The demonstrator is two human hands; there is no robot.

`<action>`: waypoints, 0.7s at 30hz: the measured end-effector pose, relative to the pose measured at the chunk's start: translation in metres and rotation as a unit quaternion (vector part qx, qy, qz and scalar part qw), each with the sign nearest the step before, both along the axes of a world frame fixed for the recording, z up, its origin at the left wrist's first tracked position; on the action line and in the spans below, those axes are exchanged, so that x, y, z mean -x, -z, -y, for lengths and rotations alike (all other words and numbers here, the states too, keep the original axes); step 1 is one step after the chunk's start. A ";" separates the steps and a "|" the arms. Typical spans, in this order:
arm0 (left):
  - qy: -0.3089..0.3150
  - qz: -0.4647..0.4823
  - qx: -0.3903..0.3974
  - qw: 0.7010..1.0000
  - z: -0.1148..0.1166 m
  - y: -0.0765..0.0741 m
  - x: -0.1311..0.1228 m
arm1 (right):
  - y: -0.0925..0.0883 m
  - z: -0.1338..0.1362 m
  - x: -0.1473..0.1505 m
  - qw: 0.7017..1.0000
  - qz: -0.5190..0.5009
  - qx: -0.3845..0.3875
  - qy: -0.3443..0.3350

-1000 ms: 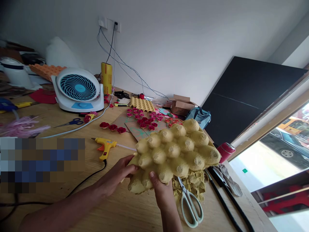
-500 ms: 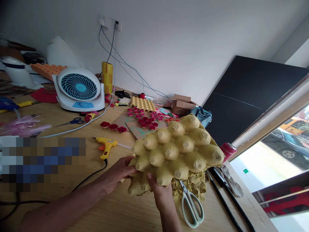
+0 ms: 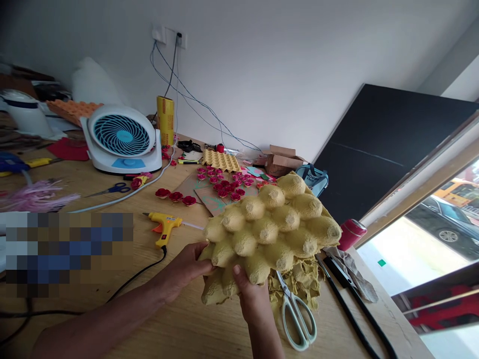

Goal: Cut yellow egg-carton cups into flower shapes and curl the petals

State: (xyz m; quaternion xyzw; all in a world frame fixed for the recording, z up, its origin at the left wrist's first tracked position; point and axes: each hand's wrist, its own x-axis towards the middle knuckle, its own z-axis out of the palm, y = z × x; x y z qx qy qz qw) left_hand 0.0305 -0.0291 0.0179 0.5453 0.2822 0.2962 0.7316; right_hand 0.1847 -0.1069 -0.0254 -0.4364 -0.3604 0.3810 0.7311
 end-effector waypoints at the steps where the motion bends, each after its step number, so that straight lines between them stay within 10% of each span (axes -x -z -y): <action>1: 0.003 0.001 -0.004 1.000 0.000 0.001 0.000 | -0.002 0.000 0.001 1.000 -0.016 0.000 -0.008; 21: 0.046 0.042 -0.005 0.998 0.003 -0.004 0.003 | -0.018 0.002 0.004 0.996 -0.088 -0.004 -0.015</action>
